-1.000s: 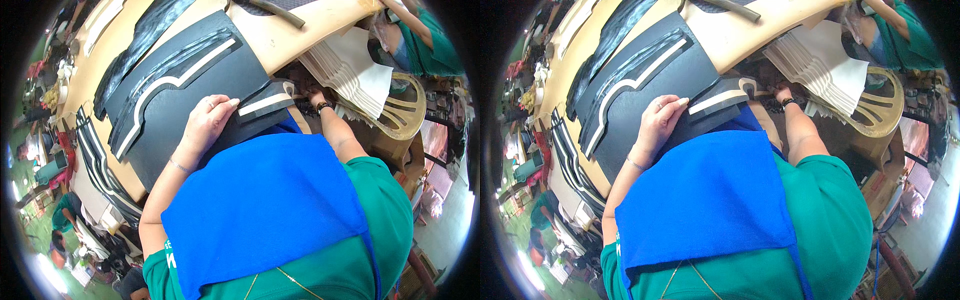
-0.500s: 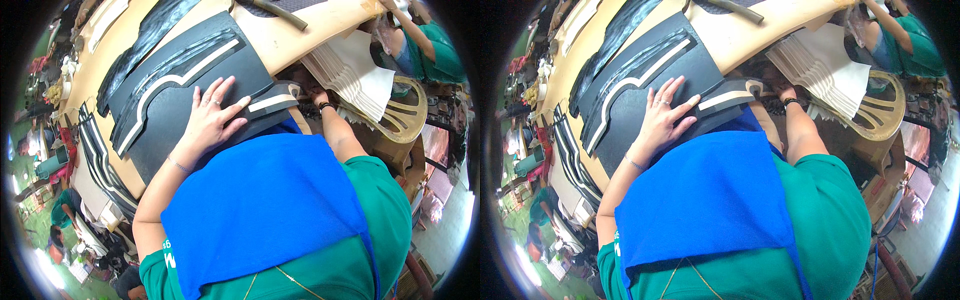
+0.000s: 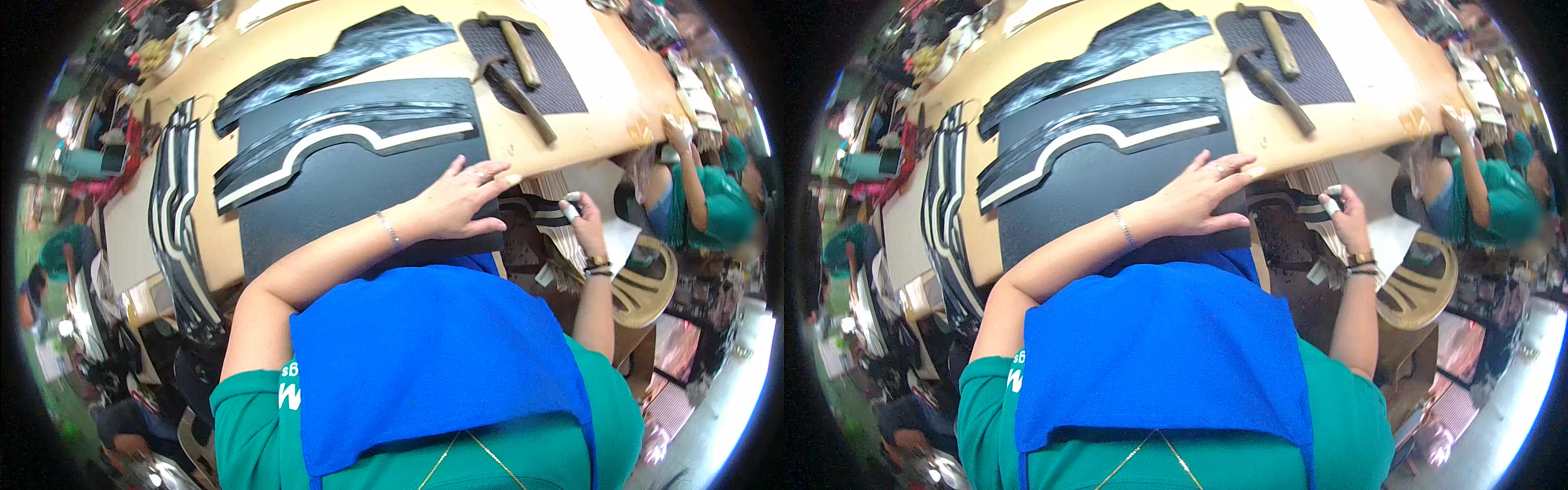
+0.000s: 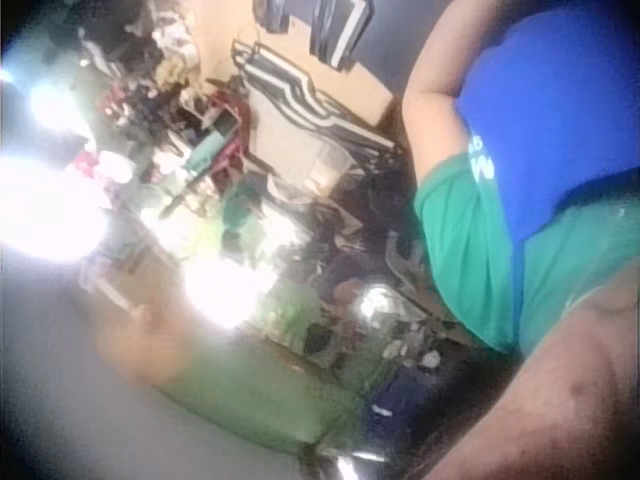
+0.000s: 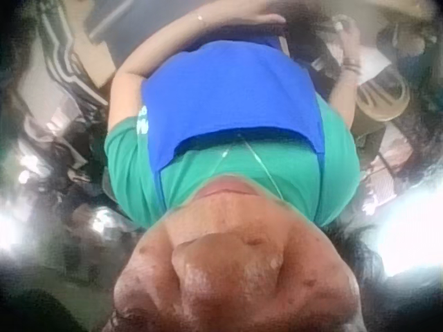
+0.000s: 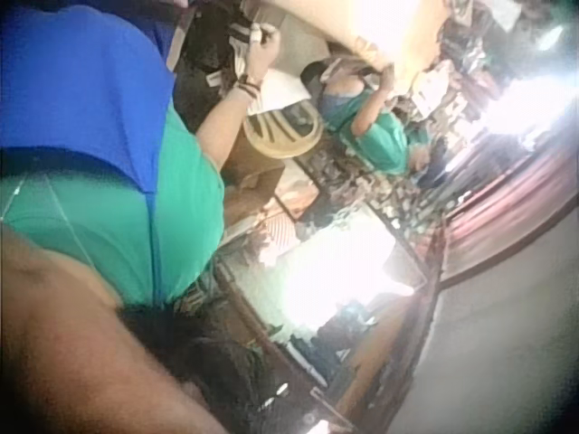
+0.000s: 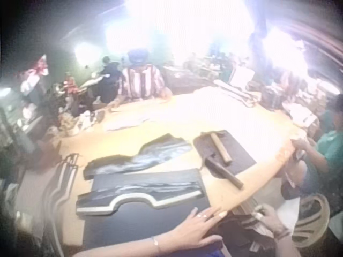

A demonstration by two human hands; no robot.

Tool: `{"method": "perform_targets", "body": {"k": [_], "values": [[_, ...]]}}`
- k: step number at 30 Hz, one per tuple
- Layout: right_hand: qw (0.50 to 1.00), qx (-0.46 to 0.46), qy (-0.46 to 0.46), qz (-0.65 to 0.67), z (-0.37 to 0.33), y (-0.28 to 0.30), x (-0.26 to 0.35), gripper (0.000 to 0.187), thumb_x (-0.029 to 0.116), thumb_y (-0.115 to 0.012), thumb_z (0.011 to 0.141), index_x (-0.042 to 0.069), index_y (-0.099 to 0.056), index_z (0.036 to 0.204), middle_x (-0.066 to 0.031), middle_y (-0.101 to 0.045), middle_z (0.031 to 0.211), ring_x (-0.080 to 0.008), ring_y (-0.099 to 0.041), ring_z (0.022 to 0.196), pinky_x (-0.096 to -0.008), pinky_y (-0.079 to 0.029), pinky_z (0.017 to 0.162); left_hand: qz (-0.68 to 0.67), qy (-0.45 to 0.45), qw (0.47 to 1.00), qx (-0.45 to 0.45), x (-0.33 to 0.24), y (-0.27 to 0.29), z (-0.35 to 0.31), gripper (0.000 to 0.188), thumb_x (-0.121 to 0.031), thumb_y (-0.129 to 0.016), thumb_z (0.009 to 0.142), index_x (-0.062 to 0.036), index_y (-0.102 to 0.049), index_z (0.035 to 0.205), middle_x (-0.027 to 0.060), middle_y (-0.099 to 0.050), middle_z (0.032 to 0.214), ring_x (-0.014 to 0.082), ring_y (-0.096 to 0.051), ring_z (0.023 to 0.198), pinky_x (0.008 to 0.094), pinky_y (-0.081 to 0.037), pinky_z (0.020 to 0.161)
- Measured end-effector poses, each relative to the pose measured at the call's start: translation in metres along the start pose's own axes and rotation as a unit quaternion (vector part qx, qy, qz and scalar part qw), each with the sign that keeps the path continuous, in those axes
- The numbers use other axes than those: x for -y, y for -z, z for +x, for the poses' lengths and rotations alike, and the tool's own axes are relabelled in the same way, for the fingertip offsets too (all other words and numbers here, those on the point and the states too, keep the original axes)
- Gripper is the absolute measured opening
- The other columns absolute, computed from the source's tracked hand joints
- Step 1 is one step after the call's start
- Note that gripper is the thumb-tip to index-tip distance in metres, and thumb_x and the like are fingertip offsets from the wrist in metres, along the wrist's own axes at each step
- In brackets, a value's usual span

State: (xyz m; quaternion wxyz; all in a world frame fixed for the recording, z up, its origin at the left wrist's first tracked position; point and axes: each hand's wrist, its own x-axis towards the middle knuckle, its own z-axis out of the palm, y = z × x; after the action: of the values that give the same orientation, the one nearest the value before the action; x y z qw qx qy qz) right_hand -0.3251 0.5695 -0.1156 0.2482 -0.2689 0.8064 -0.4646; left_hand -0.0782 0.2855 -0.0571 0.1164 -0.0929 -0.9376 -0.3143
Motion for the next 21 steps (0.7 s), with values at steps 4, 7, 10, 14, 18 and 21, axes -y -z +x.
{"method": "perform_targets", "body": {"k": [4,7,10,14,18,21], "values": [[0.98,0.178,0.09,-0.01,-0.022,-0.031,0.221,0.016,0.005,-0.071,0.09,0.003,-0.065,0.104,0.0026,-0.065,0.093,-0.007,-0.059,0.089,-0.0242,-0.048,0.082,-0.188,-0.009,0.98,-0.059,-0.007,0.013,0.006,0.091,-0.045,-0.08,0.079,-0.0026,-0.038,0.148,0.0212,-0.039,0.151,0.0366,-0.042,0.137,0.0458,-0.034,0.113],[0.939,0.231,0.252,-0.035,-0.036,-0.043,0.29,0.024,0.001,-0.077,0.083,0.002,-0.066,0.103,-0.0015,-0.068,0.096,-0.0085,-0.062,0.088,-0.0241,-0.05,0.079,-0.339,-0.032,0.94,-0.018,-0.006,0.03,-0.002,0.078,-0.037,-0.085,0.075,-0.0002,-0.053,0.136,0.0169,-0.052,0.141,0.0289,-0.048,0.132,0.0403,-0.036,0.111],[0.925,0.174,0.315,0.125,-0.027,-0.048,0.309,0.03,-0.001,-0.077,0.081,0.004,-0.065,0.109,-0.0028,-0.07,0.101,-0.0104,-0.065,0.093,-0.0255,-0.053,0.083,-0.48,0.045,0.875,0.047,-0.009,0.055,-0.028,0.06,-0.028,-0.086,0.075,0.0001,-0.064,0.122,0.011,-0.063,0.126,0.0218,-0.053,0.125,0.0363,-0.036,0.11],[0.877,0.05,0.367,0.306,0.0,-0.01,0.32,0.026,0.009,-0.066,0.095,0.005,-0.063,0.121,-0.005,-0.069,0.109,-0.0116,-0.066,0.094,-0.027,-0.056,0.081,-0.482,0.091,0.871,-0.017,-0.013,0.084,-0.069,0.039,-0.028,-0.078,0.083,-0.0017,-0.068,0.11,0.0065,-0.069,0.111,0.0145,-0.063,0.104,0.0326,-0.046,0.097],[0.897,-0.001,0.286,0.337,0.042,-0.025,0.296,0.022,0.011,-0.064,0.097,0.004,-0.064,0.117,-0.0016,-0.067,0.099,-0.0094,-0.064,0.089,-0.0244,-0.053,0.079,-0.427,0.134,0.841,-0.304,-0.008,0.134,-0.123,0.026,-0.024,-0.072,0.093,-0.0027,-0.065,0.105,-0.0014,-0.063,0.087,0.0051,-0.057,0.085,0.0234,-0.048,0.074],[0.924,0.08,0.2,0.317,0.067,-0.054,0.245,0.019,0.013,-0.068,0.095,0.005,-0.066,0.112,-0.0002,-0.067,0.098,-0.0081,-0.063,0.088,-0.0237,-0.052,0.077,-0.212,0.198,0.893,-0.343,0.008,0.179,-0.138,0.021,-0.02,-0.068,0.096,-0.0029,-0.066,0.108,-0.0024,-0.063,0.083,0.0027,-0.055,0.077,0.0202,-0.047,0.07]]}}
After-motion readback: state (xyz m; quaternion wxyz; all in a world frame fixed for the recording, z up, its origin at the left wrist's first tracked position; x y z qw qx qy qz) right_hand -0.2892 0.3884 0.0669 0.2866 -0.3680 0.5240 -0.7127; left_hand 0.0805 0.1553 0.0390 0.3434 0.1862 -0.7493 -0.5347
